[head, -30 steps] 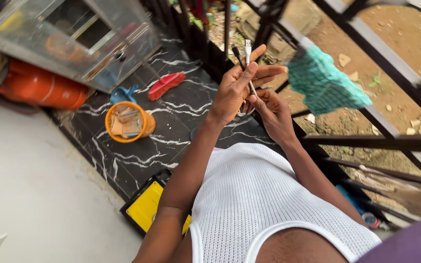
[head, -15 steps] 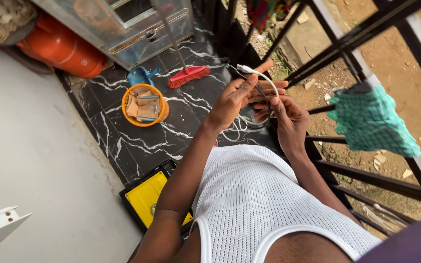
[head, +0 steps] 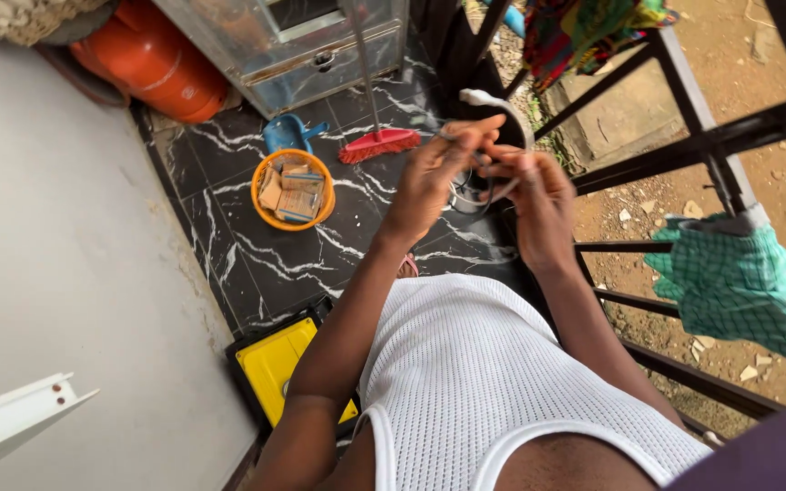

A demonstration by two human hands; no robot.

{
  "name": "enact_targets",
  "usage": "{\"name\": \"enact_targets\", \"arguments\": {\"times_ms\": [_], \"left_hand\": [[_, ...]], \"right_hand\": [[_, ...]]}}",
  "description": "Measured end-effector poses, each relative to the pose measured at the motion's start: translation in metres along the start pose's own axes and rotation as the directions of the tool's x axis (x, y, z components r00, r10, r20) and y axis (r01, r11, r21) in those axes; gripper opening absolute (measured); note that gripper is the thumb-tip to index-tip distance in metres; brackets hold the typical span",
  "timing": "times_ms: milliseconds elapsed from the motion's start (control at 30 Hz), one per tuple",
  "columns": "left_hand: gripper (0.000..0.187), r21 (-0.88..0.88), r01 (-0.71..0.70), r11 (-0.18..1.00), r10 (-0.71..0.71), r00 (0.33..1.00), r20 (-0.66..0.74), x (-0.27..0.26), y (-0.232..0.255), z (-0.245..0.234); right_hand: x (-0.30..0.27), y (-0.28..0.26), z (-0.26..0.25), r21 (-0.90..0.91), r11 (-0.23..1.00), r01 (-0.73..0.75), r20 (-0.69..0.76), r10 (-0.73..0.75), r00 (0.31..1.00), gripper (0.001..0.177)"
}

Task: Unpacking cables and other items from a cardboard box and placing them into a plastic basket on a balcony.

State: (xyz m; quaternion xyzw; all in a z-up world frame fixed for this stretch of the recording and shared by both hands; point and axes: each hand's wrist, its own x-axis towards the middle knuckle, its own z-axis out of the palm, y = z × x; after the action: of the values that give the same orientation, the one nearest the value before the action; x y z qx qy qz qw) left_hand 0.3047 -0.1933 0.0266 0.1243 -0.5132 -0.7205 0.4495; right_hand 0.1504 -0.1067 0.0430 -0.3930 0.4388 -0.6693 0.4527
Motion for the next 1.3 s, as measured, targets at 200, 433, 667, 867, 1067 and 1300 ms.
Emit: {"name": "enact_targets", "arguments": {"times_ms": [200,433,667,867,1067,1300], "left_hand": [[0.050,0.478,0.004,0.878,0.126,0.963,-0.240,0.034,-0.033,-0.047],[0.039,0.409,-0.042,0.912,0.037,0.999,0.020,-0.035,-0.072,-0.101],[0.033,0.375,0.070,0.924,0.049,0.953,-0.299,-0.044,-0.059,-0.097],[0.061,0.738,0.327,0.591,0.150,0.854,-0.498,-0.007,-0.078,-0.091],[0.044,0.416,-0.173,0.893,0.332,0.876,-0.351,0.041,-0.082,-0.077],[0.040,-0.203,-0.383,0.901,0.136,0.694,-0.707,0.001,-0.028,-0.085]], "right_hand": [[0.035,0.039,0.050,0.043,0.994,-0.103,0.206,0.092,0.974,0.034],[0.122,-0.013,0.038,0.258,0.966,-0.016,0.143,-0.022,0.990,0.041],[0.160,0.010,-0.098,0.210,0.969,-0.127,0.130,0.101,0.986,0.022],[0.148,0.100,-0.148,-0.955,0.271,0.123,0.183,0.208,0.961,0.095],[0.127,0.109,0.001,-0.433,0.899,0.060,0.726,0.309,0.615,0.106],[0.145,0.144,0.039,-0.457,0.855,-0.246,0.807,0.514,0.291,0.047]]}}
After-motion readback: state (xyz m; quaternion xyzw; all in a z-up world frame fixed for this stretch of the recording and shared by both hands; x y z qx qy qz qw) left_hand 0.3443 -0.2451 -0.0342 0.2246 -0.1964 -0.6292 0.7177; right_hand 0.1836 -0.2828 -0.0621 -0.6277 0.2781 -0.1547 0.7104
